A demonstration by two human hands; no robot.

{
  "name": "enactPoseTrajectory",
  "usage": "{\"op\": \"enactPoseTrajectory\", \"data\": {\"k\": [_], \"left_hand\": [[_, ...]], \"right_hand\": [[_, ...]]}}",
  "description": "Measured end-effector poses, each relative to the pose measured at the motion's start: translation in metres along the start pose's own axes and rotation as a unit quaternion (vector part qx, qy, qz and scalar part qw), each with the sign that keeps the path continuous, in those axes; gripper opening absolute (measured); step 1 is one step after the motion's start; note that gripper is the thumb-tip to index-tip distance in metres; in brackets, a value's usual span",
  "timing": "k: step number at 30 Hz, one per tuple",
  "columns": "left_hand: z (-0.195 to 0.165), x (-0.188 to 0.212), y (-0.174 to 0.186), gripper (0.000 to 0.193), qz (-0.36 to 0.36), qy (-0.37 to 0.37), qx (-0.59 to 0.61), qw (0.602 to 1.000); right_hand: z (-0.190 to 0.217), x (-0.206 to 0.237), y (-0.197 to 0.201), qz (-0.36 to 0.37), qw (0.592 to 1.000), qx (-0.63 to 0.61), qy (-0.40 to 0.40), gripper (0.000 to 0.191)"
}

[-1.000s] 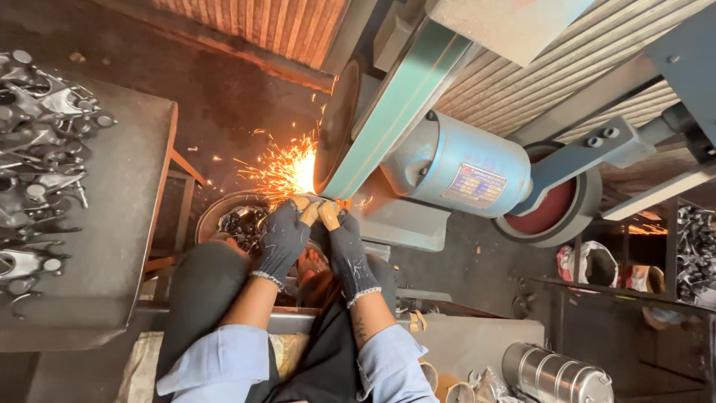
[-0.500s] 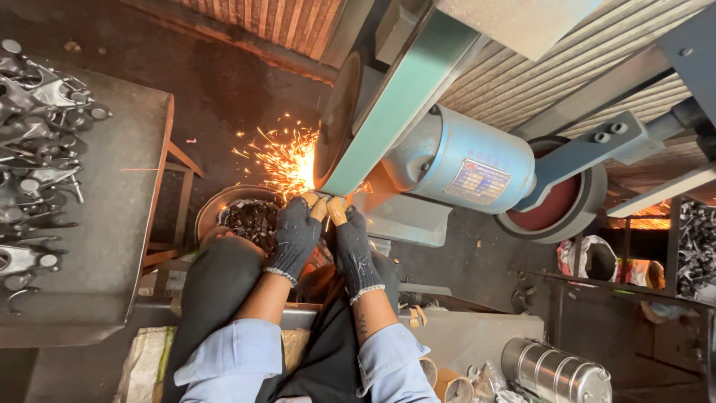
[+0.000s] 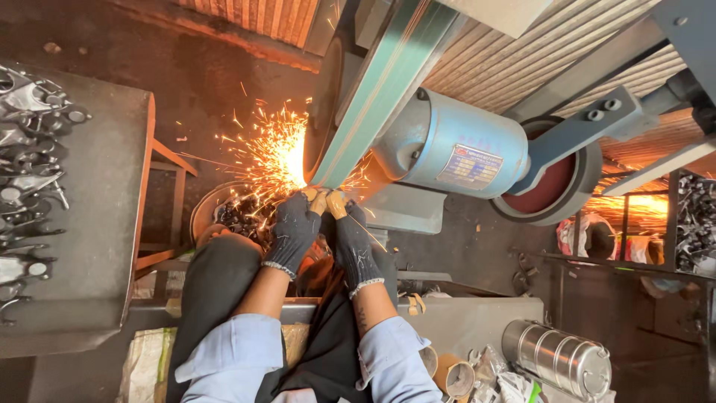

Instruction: The person repeatedly picks up small metal parts from a pile and grinds them against a belt grinder, creating sparks. They hold each part with gloved hands, rotate it to grind different edges, and place the finished pieces back onto the pile.

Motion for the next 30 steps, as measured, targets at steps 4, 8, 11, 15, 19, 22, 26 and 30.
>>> {"op": "enactPoseTrajectory", "data": {"k": [4,8,11,15,19,22,26,30], "left_hand": [[-0.006,-0.004,-0.001,0.022,-0.009,-0.058,-0.067,0.996],[-0.006,-0.002,-0.005,0.021,-0.020,-0.134,-0.029,0.990],[-0.005,-0.005,-0.008,0.021,0.014,-0.111,-0.045,0.993],[-0.038,-0.008,0.002,0.027,0.114,-0.140,-0.122,0.976],[-0.072,0.016,0.038,0.031,0.203,-0.174,-0.171,0.948],[-0.072,0.056,0.046,0.054,0.215,-0.142,-0.314,0.914],[-0.106,0.084,0.055,0.068,0.130,-0.187,-0.287,0.931],[-0.130,0.090,0.064,0.088,0.226,-0.171,-0.188,0.940]], "right_hand": [[0.007,0.008,-0.001,-0.019,1.000,-0.011,-0.006,0.025],[0.005,0.009,0.007,-0.064,0.997,0.039,-0.010,0.026],[-0.001,0.010,-0.004,-0.028,0.999,-0.031,-0.007,0.026],[0.014,0.031,-0.016,0.021,0.993,-0.113,0.020,0.029],[0.044,0.078,-0.034,0.116,0.992,0.010,0.054,0.015],[0.045,0.117,-0.048,0.136,0.973,0.169,0.084,0.020],[0.067,0.161,-0.035,-0.021,0.854,0.464,0.233,0.033],[0.101,0.169,-0.016,0.001,0.847,0.459,0.269,0.048]]}}
Point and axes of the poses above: each hand's wrist, its own x-axis away from the middle knuckle, its own y-axis out of the back of the hand, z = x × y, the point moved 9 cm from there along -x, towards the middle knuckle, and after that the axes turned 4 degrees about -z, right-handed, at the moved point
